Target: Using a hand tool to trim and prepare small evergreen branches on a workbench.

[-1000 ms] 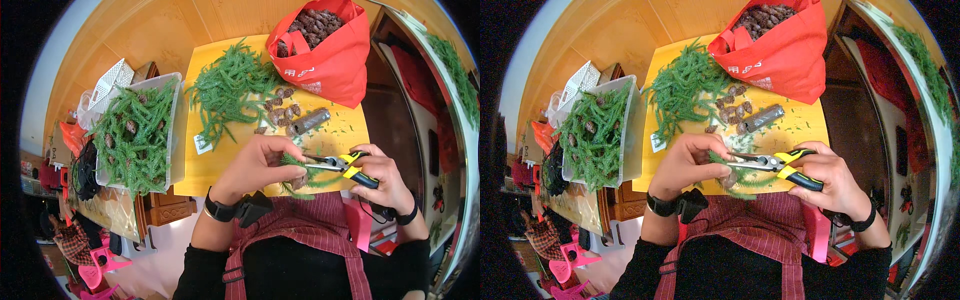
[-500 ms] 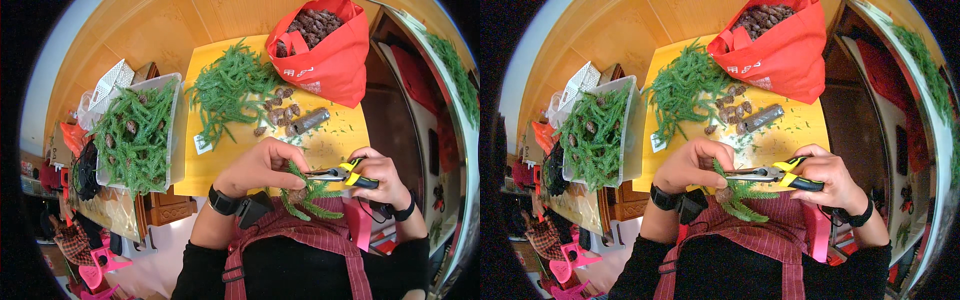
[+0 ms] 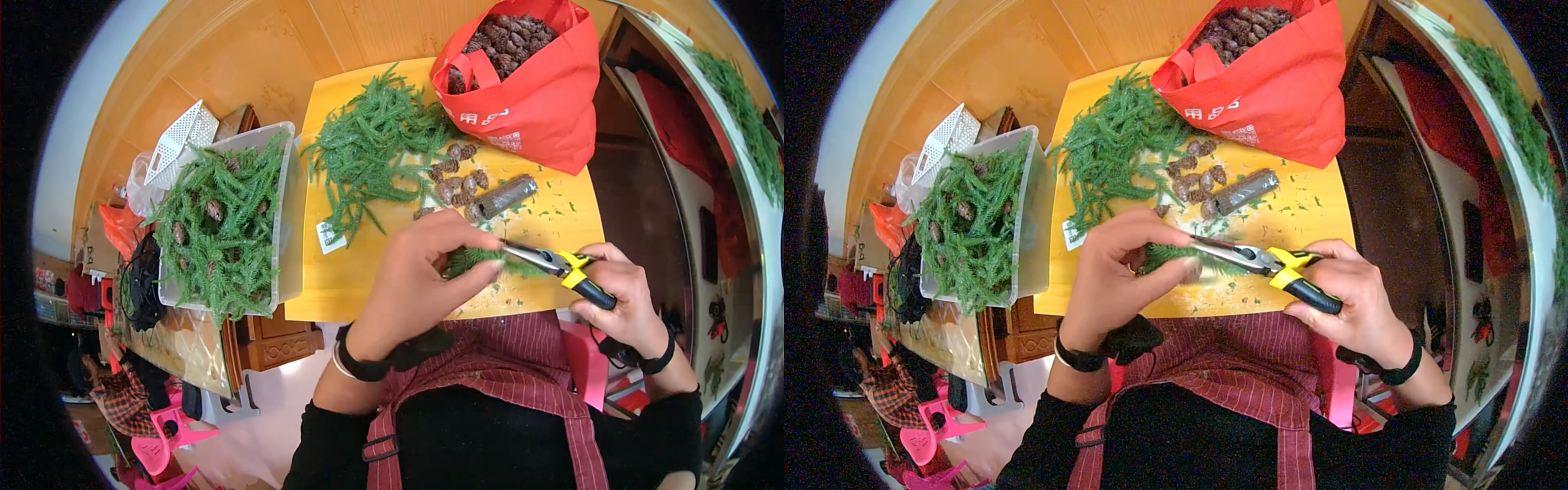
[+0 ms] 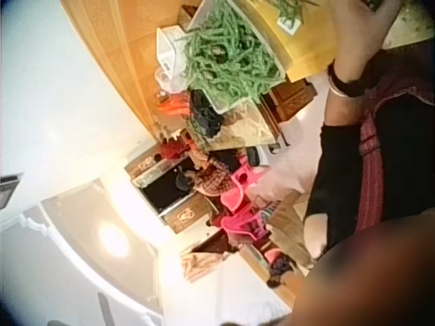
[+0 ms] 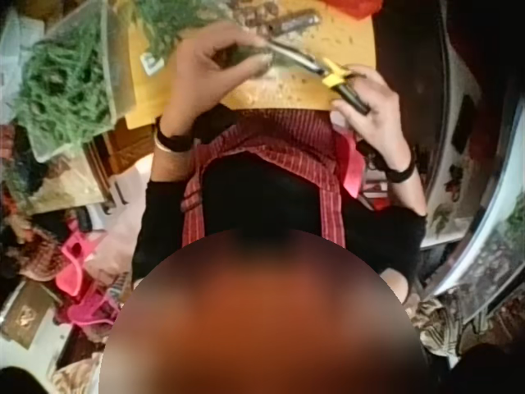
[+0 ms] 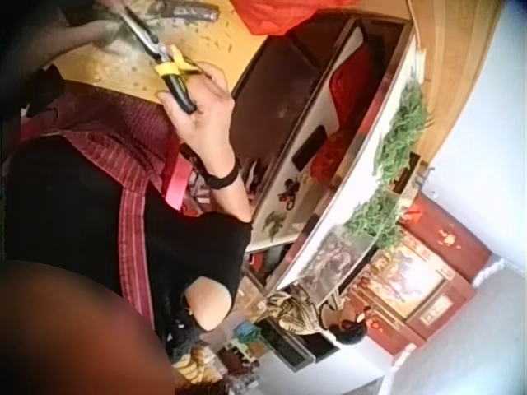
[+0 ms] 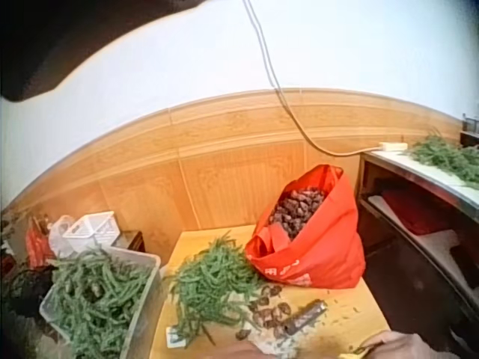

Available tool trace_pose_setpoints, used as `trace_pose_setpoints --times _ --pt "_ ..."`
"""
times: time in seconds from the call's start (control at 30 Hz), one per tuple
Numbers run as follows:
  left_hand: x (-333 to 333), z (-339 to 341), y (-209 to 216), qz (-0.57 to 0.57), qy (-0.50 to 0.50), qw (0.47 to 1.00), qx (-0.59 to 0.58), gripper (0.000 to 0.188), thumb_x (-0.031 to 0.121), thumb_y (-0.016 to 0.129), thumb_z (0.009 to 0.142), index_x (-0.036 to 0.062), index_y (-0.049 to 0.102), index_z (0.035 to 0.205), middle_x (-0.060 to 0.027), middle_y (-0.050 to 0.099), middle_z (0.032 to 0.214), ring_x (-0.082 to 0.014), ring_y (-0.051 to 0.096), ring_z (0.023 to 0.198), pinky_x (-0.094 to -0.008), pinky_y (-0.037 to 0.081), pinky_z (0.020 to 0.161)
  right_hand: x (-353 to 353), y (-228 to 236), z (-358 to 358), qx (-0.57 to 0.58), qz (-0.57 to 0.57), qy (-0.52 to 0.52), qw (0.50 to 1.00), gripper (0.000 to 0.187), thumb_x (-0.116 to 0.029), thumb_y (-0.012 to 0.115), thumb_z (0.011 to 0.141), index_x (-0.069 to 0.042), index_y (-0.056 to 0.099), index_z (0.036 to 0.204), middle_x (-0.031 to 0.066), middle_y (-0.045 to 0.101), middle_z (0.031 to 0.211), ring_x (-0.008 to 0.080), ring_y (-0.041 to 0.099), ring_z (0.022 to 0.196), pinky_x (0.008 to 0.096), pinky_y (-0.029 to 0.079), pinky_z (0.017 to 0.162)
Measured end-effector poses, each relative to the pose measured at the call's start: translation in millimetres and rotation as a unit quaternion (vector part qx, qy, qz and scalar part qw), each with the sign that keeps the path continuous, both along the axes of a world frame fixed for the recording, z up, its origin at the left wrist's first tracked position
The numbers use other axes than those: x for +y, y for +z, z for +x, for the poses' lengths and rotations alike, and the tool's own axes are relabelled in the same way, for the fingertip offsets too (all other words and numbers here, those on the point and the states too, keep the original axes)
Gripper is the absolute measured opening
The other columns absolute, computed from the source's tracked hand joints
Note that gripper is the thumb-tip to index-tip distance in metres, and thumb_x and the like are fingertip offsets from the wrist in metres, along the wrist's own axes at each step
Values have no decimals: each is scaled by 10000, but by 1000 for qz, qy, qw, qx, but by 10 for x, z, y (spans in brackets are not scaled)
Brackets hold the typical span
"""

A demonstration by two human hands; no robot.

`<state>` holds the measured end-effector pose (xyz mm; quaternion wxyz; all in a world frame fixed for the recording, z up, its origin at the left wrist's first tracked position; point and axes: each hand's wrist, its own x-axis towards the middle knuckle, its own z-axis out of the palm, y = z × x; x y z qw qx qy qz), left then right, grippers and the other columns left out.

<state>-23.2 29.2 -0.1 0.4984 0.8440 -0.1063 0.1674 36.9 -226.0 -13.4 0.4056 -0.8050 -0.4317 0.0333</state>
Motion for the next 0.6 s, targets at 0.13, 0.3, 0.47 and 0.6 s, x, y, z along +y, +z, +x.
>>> trace_pose_setpoints --times 0.13,0.3,0.47,0.6 --pt "65 20 -124 -262 -171 931 191 148 -35 668 672 0 618 808 -49 561 780 -109 513 708 -224 390 608 -13 17 88 -1 5 60 998 347 -299 705 673 5 541 652 102 547 682 320 546 864 391 422 760" --pt "42 62 -136 -398 -292 813 308 164 -74 649 648 -8 613 793 -48 543 770 -112 492 702 -221 377 617 -36 -13 156 59 27 140 988 325 -303 716 664 -11 574 663 94 582 749 328 537 917 399 415 782" --pt "42 88 -235 -405 -352 785 310 165 -36 669 633 -2 612 783 -44 532 754 -122 481 693 -225 358 625 -43 10 173 60 9 160 985 297 -244 765 620 -20 576 666 85 607 762 308 552 900 378 443 780" --pt "44 94 -181 -384 -320 805 318 141 -43 665 640 -10 604 763 -51 537 747 -137 497 688 -238 370 603 -71 -7 129 23 6 98 995 321 -276 735 661 -19 550 614 63 526 598 268 561 740 353 440 699"
